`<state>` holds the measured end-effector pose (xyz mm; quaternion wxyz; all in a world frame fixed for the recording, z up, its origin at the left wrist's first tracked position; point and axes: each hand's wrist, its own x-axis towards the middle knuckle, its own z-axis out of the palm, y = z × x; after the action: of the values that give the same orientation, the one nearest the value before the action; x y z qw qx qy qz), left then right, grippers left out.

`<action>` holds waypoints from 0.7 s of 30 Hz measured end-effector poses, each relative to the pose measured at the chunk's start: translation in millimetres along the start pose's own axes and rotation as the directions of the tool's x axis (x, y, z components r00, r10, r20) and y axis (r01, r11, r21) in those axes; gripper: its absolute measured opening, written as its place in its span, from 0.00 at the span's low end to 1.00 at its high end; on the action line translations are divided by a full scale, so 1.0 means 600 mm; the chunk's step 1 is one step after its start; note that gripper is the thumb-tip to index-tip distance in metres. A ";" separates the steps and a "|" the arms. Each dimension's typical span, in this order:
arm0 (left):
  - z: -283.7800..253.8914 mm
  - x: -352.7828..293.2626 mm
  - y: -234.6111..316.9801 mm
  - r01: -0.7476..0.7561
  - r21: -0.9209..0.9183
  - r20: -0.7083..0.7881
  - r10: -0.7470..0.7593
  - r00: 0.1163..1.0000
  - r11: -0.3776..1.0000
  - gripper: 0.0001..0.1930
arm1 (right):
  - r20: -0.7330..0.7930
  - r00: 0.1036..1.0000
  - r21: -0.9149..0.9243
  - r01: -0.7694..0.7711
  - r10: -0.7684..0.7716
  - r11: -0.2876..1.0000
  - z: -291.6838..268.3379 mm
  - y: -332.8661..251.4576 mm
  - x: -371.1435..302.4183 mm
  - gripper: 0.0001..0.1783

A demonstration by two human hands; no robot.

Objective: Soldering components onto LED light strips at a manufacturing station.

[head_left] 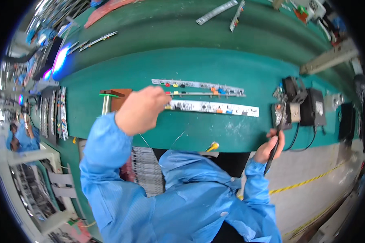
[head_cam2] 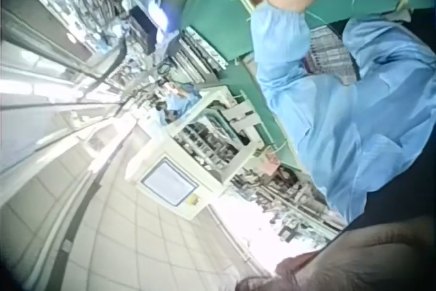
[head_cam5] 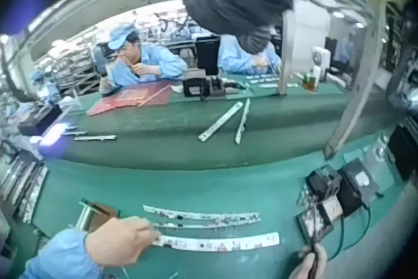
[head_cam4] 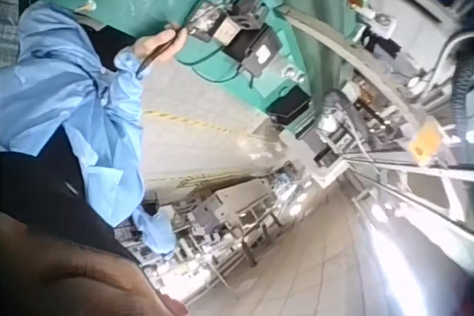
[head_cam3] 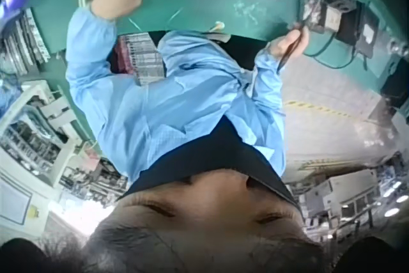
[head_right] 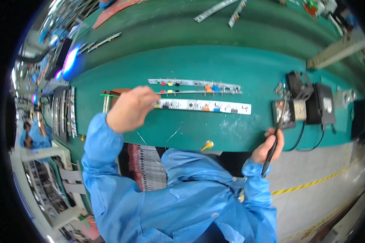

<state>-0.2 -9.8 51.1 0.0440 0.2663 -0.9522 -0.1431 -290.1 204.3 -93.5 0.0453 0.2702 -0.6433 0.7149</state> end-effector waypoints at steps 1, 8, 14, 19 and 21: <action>0.018 -0.004 0.013 -0.002 -0.021 -0.005 0.001 1.000 1.000 0.12 | 0.014 1.000 -0.004 0.007 -0.007 1.000 0.001 -0.001 0.004 0.16; 0.130 -0.002 0.026 -0.024 -0.061 0.078 0.029 0.997 0.998 0.11 | 0.061 0.998 -0.051 -0.008 0.011 0.999 -0.003 0.002 0.006 0.17; 0.109 -0.029 0.046 -0.001 -0.180 -0.177 -0.032 0.984 0.984 0.11 | 0.084 0.996 -0.015 -0.013 0.014 1.000 -0.005 0.006 0.001 0.17; 0.165 -0.085 0.088 0.192 -0.237 -0.203 -0.242 0.949 0.952 0.07 | 0.116 0.993 0.017 -0.008 0.006 1.000 -0.003 0.006 0.002 0.17; 0.191 -0.094 0.091 0.239 -0.281 -0.231 -0.308 0.923 0.929 0.06 | 0.139 0.990 -0.005 0.021 -0.020 1.000 -0.005 0.007 0.005 0.17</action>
<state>2.4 92.4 -42.6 0.1862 0.4070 -0.8648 -0.2276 -295.5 205.5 -95.8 0.0086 0.3259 -0.6445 0.6916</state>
